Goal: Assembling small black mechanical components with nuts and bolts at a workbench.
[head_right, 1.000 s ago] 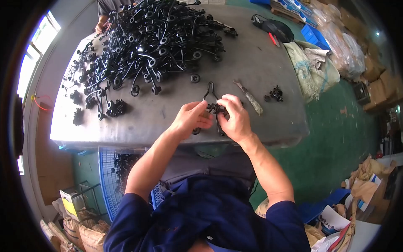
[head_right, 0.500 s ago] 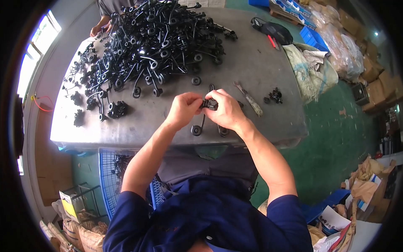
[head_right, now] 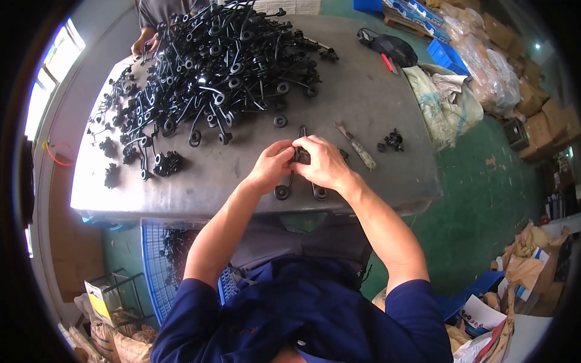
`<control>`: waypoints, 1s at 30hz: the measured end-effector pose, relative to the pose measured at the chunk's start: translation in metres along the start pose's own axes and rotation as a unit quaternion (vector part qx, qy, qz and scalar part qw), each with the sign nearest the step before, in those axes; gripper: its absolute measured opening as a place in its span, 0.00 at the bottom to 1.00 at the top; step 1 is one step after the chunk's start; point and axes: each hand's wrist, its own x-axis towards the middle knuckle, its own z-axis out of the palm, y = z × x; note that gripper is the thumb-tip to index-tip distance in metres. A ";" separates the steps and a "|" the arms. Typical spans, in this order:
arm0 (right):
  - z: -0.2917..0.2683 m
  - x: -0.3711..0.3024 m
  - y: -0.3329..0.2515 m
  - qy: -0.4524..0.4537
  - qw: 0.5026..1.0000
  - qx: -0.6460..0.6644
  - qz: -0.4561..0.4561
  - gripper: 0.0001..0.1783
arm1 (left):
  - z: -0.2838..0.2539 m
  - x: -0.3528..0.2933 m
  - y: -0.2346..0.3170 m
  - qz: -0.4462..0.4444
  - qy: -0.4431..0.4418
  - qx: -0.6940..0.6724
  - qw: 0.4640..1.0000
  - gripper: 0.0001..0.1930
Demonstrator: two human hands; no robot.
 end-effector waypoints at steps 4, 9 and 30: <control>-0.018 -0.004 0.025 0.058 0.965 0.235 0.100 0.24 | 0.000 0.000 -0.002 -0.005 -0.005 -0.041 0.999 0.25; -0.040 -0.025 0.065 0.104 0.972 0.041 0.208 0.15 | 0.010 -0.002 0.007 -0.022 -0.008 -0.027 0.999 0.28; 0.022 -0.031 0.041 0.126 0.920 0.287 0.235 0.07 | 0.003 -0.005 0.004 -0.003 -0.042 -0.065 0.997 0.25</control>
